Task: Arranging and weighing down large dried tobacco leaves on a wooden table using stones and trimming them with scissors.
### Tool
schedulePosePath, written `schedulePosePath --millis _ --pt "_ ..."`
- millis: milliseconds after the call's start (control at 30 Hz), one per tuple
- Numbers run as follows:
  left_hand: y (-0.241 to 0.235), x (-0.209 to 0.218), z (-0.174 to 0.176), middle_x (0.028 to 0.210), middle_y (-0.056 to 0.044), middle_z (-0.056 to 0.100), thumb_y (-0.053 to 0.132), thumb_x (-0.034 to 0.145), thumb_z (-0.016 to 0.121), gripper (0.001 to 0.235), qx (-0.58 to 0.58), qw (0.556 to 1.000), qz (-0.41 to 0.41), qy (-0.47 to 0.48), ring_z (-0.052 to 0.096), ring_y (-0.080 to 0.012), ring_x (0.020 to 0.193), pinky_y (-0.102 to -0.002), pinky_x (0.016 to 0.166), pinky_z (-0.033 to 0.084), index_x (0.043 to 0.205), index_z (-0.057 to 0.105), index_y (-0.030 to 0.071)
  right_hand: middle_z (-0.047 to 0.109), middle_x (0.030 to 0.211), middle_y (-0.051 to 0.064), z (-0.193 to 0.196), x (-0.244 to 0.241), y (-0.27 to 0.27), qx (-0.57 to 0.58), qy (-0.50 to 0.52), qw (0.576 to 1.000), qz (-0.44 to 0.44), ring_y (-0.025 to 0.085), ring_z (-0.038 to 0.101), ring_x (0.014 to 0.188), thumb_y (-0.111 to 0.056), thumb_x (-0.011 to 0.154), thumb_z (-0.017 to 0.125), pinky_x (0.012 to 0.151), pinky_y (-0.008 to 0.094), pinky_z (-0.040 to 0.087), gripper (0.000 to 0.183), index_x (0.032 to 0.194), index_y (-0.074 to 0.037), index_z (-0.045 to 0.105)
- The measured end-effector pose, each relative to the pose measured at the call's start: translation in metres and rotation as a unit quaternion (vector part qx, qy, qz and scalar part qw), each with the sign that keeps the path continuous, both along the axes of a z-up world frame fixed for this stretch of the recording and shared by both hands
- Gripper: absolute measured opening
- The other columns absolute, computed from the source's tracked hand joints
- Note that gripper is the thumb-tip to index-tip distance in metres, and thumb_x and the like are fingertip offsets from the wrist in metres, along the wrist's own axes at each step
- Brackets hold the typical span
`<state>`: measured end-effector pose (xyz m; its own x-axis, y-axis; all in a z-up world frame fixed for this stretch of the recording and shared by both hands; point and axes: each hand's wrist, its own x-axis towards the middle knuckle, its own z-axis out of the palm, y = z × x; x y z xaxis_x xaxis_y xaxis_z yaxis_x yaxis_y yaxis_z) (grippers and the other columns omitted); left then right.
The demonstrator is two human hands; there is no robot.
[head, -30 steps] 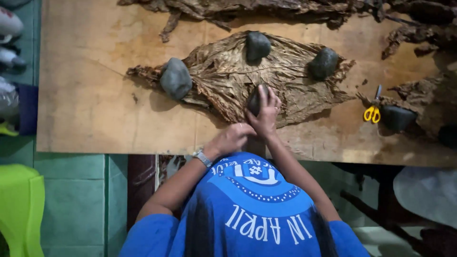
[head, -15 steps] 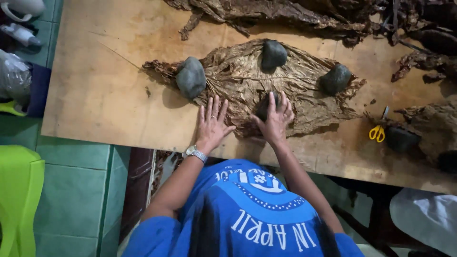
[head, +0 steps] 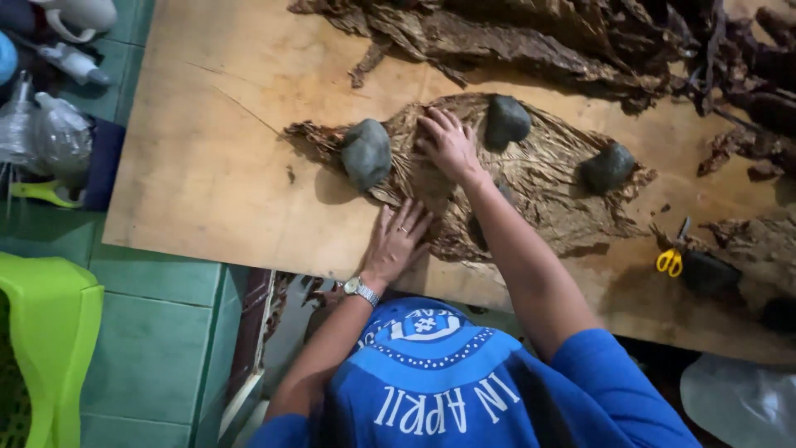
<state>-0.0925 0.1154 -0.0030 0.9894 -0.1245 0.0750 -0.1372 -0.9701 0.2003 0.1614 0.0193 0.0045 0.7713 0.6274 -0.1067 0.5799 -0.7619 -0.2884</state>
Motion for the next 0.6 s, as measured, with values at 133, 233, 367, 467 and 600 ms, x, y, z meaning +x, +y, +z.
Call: schedulePosePath --millis 133,233,367,467,600 --pt "0.003 -0.005 -0.021 0.156 0.003 0.049 0.052 0.094 0.061 0.055 -0.035 0.996 -0.006 -0.083 0.033 -0.0218 0.152 -0.055 0.122 0.026 0.145 0.054 0.034 0.020 0.172 0.000 0.016 -0.016 0.005 -0.044 0.034 0.998 0.019 0.029 0.016 0.157 -0.056 0.110 0.039 0.123 0.060 0.019 0.059 0.164 -0.036 0.025" --pt "0.004 -0.005 -0.034 0.148 0.004 0.055 0.049 0.091 0.065 0.049 -0.042 0.993 -0.007 -0.110 0.039 -0.0211 0.147 -0.056 0.121 0.028 0.138 0.059 0.037 0.014 0.174 0.000 0.020 -0.013 0.009 -0.059 0.067 0.996 0.012 0.030 0.008 0.160 -0.054 0.109 0.041 0.125 0.064 0.013 0.064 0.167 -0.036 0.019" --pt "0.011 -0.006 -0.015 0.143 0.002 0.058 0.032 0.088 0.063 0.036 -0.085 0.987 -0.039 -0.133 0.049 -0.0212 0.138 -0.056 0.113 0.038 0.125 0.067 0.031 0.039 0.165 0.003 -0.008 -0.024 0.011 0.008 -0.124 0.990 -0.060 0.032 0.030 0.153 -0.050 0.095 0.070 0.115 0.069 0.027 0.066 0.154 -0.029 0.050" --pt "0.018 0.000 -0.001 0.149 0.001 0.056 0.011 0.076 0.060 0.055 -0.034 0.985 -0.071 -0.154 0.043 -0.0234 0.147 -0.062 0.117 0.031 0.127 0.066 0.030 0.038 0.164 0.012 0.024 -0.069 0.018 0.122 -0.173 0.974 -0.076 0.041 0.034 0.150 -0.037 0.082 0.083 0.106 0.075 0.037 0.068 0.143 -0.016 0.058" --pt "0.034 0.015 -0.012 0.139 -0.001 0.062 0.010 0.073 0.062 0.050 -0.077 0.978 -0.138 -0.135 0.044 -0.0239 0.146 -0.069 0.119 0.021 0.120 0.070 0.024 0.039 0.162 0.008 0.013 -0.084 -0.002 0.184 -0.135 0.971 -0.076 0.036 0.035 0.151 -0.033 0.092 0.073 0.112 0.071 0.028 0.061 0.149 -0.025 0.054"
